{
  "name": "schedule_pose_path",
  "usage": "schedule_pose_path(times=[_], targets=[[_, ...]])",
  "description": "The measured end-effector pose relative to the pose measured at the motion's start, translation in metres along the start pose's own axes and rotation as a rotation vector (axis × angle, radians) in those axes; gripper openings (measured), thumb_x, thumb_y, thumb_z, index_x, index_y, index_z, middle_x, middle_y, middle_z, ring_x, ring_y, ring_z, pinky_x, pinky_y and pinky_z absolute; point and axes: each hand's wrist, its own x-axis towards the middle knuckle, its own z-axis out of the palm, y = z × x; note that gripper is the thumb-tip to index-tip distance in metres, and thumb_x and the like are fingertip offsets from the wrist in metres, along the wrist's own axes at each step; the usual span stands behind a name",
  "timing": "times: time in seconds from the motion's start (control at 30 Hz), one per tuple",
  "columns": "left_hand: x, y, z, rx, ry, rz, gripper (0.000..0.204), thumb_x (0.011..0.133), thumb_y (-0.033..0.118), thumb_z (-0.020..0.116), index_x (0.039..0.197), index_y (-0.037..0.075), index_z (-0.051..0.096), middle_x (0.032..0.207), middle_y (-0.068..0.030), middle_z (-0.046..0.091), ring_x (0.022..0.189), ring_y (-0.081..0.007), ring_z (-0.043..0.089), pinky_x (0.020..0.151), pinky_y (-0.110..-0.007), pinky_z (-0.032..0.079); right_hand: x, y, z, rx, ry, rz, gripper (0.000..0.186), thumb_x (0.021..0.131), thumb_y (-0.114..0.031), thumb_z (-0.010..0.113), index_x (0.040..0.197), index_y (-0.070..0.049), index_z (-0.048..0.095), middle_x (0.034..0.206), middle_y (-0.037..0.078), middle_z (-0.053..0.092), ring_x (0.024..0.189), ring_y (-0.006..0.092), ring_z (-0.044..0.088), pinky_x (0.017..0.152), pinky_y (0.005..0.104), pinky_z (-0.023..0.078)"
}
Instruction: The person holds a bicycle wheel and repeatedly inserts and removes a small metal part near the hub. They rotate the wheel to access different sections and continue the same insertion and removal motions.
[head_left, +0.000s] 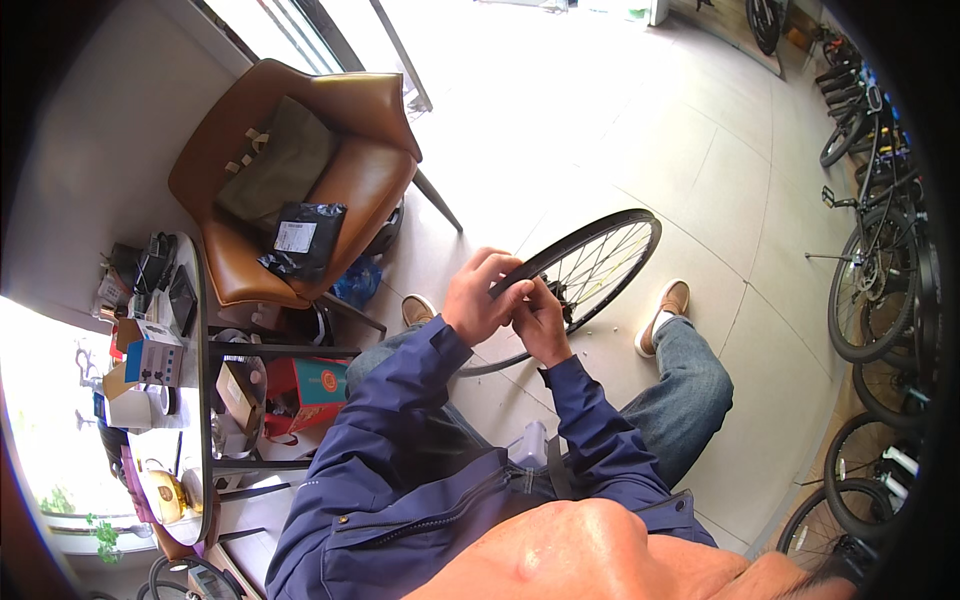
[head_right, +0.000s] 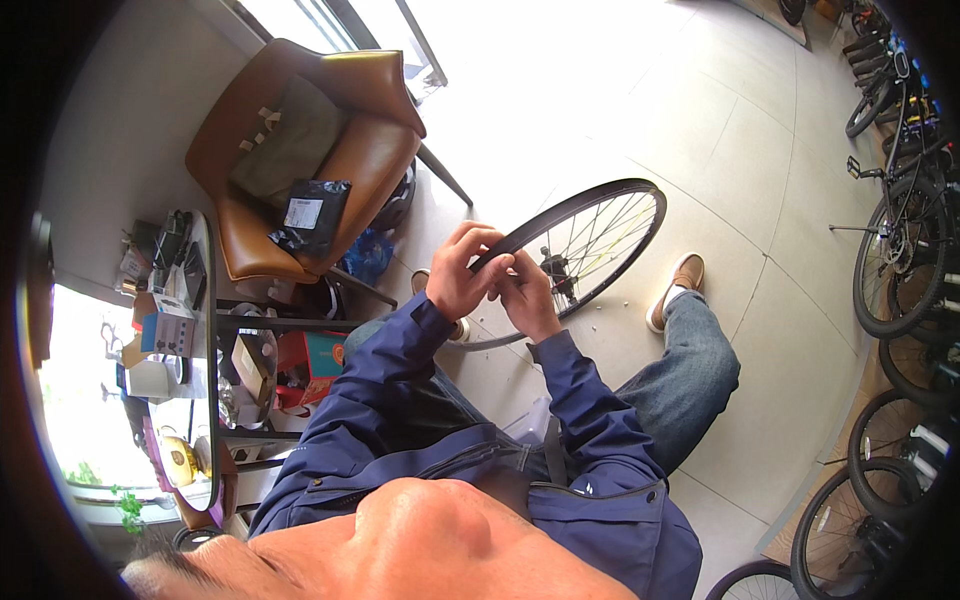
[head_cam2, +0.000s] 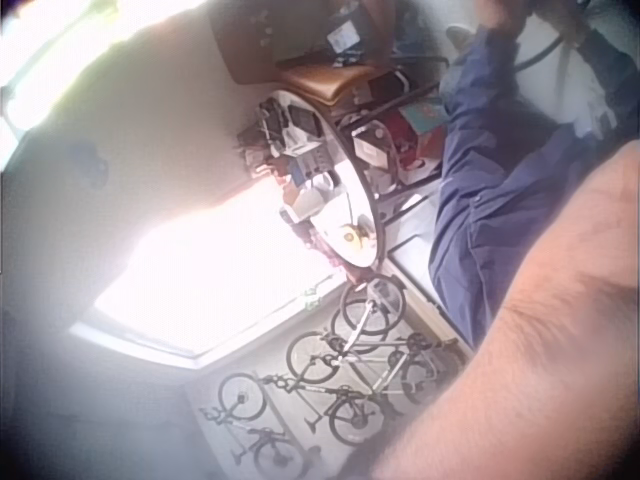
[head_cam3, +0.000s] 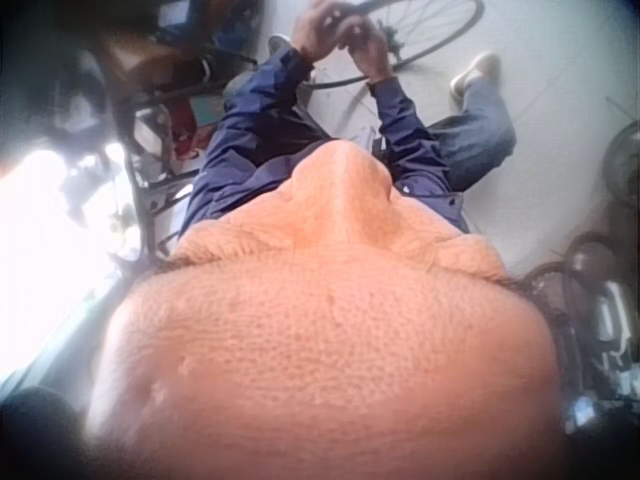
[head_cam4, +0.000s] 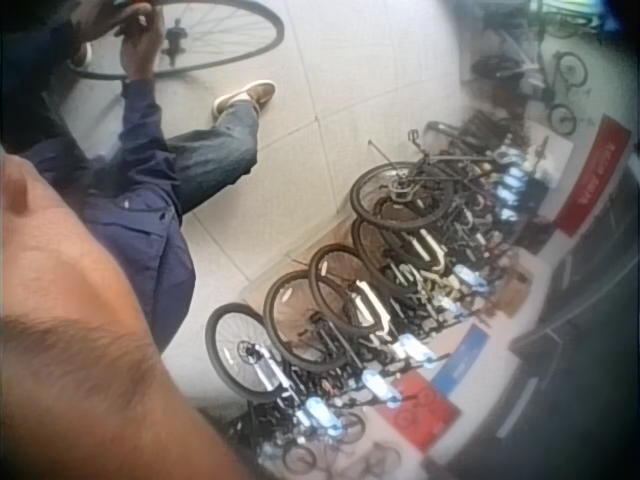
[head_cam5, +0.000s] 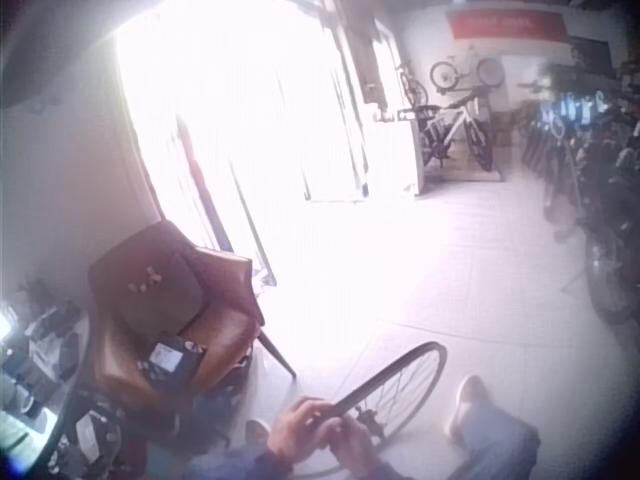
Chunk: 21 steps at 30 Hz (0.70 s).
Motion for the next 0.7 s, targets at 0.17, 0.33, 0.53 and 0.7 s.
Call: schedule_pose_path(times=[0.17,0.33,0.53,0.7], targets=[[0.0000,0.0006,-0.0006,0.012,0.001,0.020,0.033,0.099,0.024,0.086,0.120,0.002,0.074,0.118,-0.0158,0.073,0.097,-0.0334,0.079,0.083,-0.041,0.063,0.0005,0.0074,0.0002,0.071,-0.032,-0.035,0.028,0.119,-0.021,0.060,0.140,-0.003,0.067,0.095,0.000,0.072,0.076,0.0055,0.065,0.067,0.0245,0.053],[0.0002,0.0018,-0.0013,0.011,-0.002,0.006,0.033,0.099,0.025,0.086,0.120,0.002,0.074,0.118,-0.0160,0.073,0.096,-0.0338,0.079,0.083,-0.042,0.063,0.0011,0.0066,-0.0046,0.097,-0.022,0.040,0.028,0.118,-0.022,0.062,0.139,-0.004,0.069,0.096,-0.001,0.072,0.077,0.0046,0.065,0.068,0.0243,0.053],[0.0001,0.0004,-0.0004,0.021,-0.003,0.013,0.031,0.099,0.023,0.086,0.120,0.002,0.075,0.117,-0.0159,0.073,0.097,-0.0315,0.078,0.084,-0.041,0.064,0.0010,0.0079,0.0053,0.123,0.016,-0.019,0.028,0.118,-0.023,0.062,0.138,-0.004,0.069,0.096,-0.001,0.072,0.077,0.0041,0.064,0.067,0.0241,0.052],[0.0000,0.0000,-0.0018,0.018,-0.004,0.028,0.033,0.099,0.024,0.086,0.120,0.002,0.075,0.117,-0.0159,0.073,0.096,-0.0313,0.078,0.084,-0.041,0.064,0.0010,0.0067,-0.0021,0.124,-0.012,0.027,0.031,0.118,-0.027,0.063,0.137,-0.004,0.070,0.096,-0.002,0.072,0.076,0.0040,0.063,0.067,0.0237,0.052]])
